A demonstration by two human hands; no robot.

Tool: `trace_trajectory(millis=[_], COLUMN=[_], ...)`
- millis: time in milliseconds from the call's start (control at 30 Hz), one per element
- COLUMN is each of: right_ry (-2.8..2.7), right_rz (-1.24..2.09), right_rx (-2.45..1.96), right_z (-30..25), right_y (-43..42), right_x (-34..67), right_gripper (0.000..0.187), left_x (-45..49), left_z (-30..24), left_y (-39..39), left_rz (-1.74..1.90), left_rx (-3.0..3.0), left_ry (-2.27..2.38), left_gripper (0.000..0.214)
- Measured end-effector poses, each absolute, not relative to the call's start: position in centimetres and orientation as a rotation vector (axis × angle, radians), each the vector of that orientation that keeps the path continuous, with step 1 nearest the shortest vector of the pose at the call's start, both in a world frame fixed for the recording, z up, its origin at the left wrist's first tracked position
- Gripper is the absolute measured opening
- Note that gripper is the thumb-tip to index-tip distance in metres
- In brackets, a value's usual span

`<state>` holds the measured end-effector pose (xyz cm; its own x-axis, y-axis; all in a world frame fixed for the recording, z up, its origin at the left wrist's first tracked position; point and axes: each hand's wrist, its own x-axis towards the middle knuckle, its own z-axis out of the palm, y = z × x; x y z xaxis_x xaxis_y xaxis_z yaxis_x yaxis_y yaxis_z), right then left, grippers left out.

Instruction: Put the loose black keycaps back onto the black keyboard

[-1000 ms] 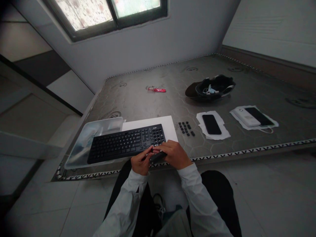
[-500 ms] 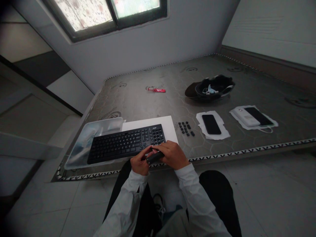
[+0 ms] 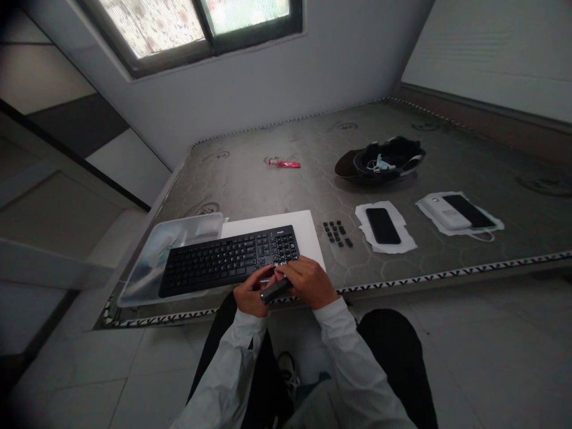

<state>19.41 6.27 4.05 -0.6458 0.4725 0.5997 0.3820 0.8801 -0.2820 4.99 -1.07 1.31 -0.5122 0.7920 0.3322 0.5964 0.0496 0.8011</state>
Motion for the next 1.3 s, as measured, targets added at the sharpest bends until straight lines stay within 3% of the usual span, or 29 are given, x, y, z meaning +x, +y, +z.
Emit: trace_trajectory(millis=[200,400,667,1033,1300], right_ry=[-2.313,-2.042,-1.921,-2.272,-2.355], right_rz=[0.296,0.660,1.007,0.784,0.628], right_rx=[-0.658,-0.958,-1.144,-0.944,-1.071], right_z=[4.1,3.4,1.8,1.3,0.3], right_y=[6.3,7.4,7.9,8.8,9.2], right_x=[19.8,20.3,19.7,17.8,16.8], right_gripper=[0.014,0.014,0.011,0.016,0.012], left_x=[4.9,4.3,3.1,2.8,2.6], left_z=[0.9,1.3,0.9,0.8,1.1], left_y=[-0.7,-0.3,-0.2,-0.3,-0.4], left_rz=[1.530,1.693,1.653,1.638,1.612], left_rx=[1.243,1.129,0.951,1.012,1.038], left_ry=[2.046,1.949,1.913,1.956,2.001], left_gripper=[0.033,0.033,0.037,0.034,0.034])
